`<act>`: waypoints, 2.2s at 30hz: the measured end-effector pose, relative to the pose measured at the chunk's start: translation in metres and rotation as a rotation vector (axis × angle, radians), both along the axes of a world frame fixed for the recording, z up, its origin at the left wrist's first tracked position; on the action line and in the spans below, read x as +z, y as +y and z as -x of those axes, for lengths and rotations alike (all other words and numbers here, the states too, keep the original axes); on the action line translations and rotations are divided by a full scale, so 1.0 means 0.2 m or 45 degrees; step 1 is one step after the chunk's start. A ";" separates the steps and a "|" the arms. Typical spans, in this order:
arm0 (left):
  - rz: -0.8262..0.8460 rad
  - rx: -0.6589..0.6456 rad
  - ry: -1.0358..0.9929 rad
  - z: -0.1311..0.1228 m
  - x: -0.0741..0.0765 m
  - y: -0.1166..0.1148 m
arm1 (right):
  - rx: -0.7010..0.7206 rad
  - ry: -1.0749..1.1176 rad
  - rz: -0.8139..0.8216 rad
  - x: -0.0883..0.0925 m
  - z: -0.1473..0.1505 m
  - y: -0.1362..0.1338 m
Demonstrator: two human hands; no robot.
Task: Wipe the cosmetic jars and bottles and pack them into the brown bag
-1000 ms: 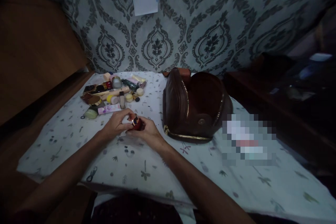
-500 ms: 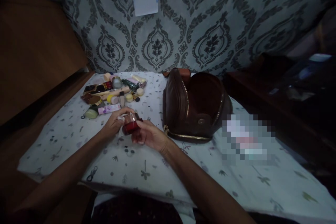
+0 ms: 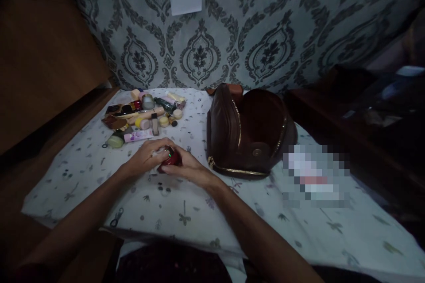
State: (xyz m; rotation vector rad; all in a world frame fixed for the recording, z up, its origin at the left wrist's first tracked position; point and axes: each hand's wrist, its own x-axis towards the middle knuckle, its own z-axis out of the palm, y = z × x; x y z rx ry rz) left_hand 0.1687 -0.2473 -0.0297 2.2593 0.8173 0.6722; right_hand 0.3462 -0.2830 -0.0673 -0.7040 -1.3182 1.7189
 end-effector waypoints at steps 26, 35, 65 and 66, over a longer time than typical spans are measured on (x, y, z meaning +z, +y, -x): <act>0.258 0.085 -0.281 0.01 -0.08 0.08 | -0.252 0.070 0.157 -0.07 0.02 0.02; 0.361 -0.126 -0.071 0.09 0.01 0.09 | -0.264 -0.011 0.084 -0.07 -0.01 0.04; 0.255 0.706 -0.798 0.02 -0.10 0.15 | -0.256 0.556 0.401 -0.01 0.02 0.04; 0.212 0.753 -0.824 0.01 -0.11 0.15 | -0.259 0.537 0.404 -0.02 0.03 0.03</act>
